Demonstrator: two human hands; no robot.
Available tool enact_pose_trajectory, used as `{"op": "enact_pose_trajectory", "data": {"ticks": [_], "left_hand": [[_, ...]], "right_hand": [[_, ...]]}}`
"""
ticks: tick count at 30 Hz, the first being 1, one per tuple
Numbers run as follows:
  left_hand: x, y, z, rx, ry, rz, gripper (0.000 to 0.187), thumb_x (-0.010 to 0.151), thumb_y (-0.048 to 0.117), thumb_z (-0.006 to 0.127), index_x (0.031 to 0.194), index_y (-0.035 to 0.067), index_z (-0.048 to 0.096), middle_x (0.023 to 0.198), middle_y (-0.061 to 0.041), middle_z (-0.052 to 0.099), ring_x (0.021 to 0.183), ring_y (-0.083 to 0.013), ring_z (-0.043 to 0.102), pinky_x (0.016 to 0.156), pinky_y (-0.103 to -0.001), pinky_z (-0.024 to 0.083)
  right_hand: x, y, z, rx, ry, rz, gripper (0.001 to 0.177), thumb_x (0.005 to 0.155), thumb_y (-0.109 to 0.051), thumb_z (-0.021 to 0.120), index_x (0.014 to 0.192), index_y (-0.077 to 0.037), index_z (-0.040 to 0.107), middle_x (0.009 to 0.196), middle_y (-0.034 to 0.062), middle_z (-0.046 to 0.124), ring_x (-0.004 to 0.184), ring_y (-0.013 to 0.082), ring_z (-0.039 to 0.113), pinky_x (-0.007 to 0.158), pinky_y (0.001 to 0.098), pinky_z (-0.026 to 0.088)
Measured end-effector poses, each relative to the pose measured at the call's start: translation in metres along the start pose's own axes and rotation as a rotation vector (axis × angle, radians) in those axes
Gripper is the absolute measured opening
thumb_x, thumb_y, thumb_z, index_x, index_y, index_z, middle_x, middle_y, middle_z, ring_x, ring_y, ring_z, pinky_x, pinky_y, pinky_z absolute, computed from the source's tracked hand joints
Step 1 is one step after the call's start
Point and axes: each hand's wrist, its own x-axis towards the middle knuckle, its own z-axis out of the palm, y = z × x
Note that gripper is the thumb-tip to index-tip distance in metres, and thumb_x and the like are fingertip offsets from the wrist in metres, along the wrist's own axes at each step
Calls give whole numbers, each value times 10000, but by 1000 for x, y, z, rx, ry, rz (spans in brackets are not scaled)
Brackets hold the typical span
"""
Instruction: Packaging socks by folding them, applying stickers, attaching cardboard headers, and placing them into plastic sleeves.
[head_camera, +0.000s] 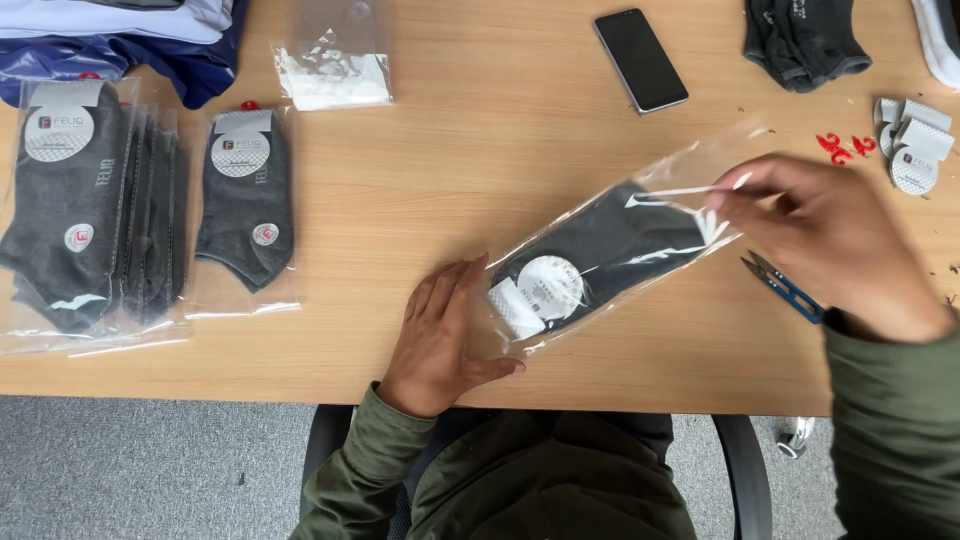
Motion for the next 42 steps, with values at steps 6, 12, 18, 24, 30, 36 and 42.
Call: {"op": "enact_pose_trajectory", "data": {"ticks": [6,12,18,24,30,36,42], "left_hand": [[-3,17,-8,-772,14,-6,1274,744,282,903,1619,54,7,1700,-199,109,1576,-369,219,1271,-483,256],[-5,38,29,-1231,155,-191,1085,832,192,805,1612,134,53,1634,-201,246,1515,-370,328,1262,-464,272],[-1,81,53,-1739,160,-377,873,755,58,843,1478,134,360,1500,-114,510,1364,-254,531,1129,-373,455],[8,116,54,-1668,330,-439,587,818,110,814,1356,45,589,1184,-124,704,993,-213,690,792,-318,642],[7,101,60,-1565,546,-455,368,851,176,812,1181,32,735,996,-78,768,845,-151,681,754,-330,627],[11,90,68,-1658,694,-647,247,862,155,822,713,142,626,734,40,540,785,-102,624,800,-347,669],[11,94,64,-1599,738,-705,297,943,279,733,705,151,611,733,57,438,765,-66,494,798,-331,631]], "right_hand": [[-35,-26,-36,-102,181,-467,89,1078,-63,765,1147,-15,738,1041,79,721,998,161,660,978,285,433],[-35,-35,-56,-211,182,-654,107,1162,19,697,1221,95,652,1198,204,644,1103,296,609,1073,387,437],[-5,1,-71,-177,116,-545,171,1126,-133,666,1065,25,693,1033,154,652,961,238,616,913,327,430],[20,53,-83,-255,110,-383,318,1155,-254,646,1067,36,740,1004,173,684,874,266,641,699,329,425],[21,164,-63,312,-3,-323,177,1036,59,582,1194,63,503,1018,279,715,848,345,737,833,385,608],[-33,145,-17,310,-25,-32,149,876,90,720,1025,92,736,874,258,829,725,323,762,636,380,560],[-54,167,-2,331,-221,78,163,811,37,766,943,69,855,850,228,934,659,302,803,554,411,636]]}}
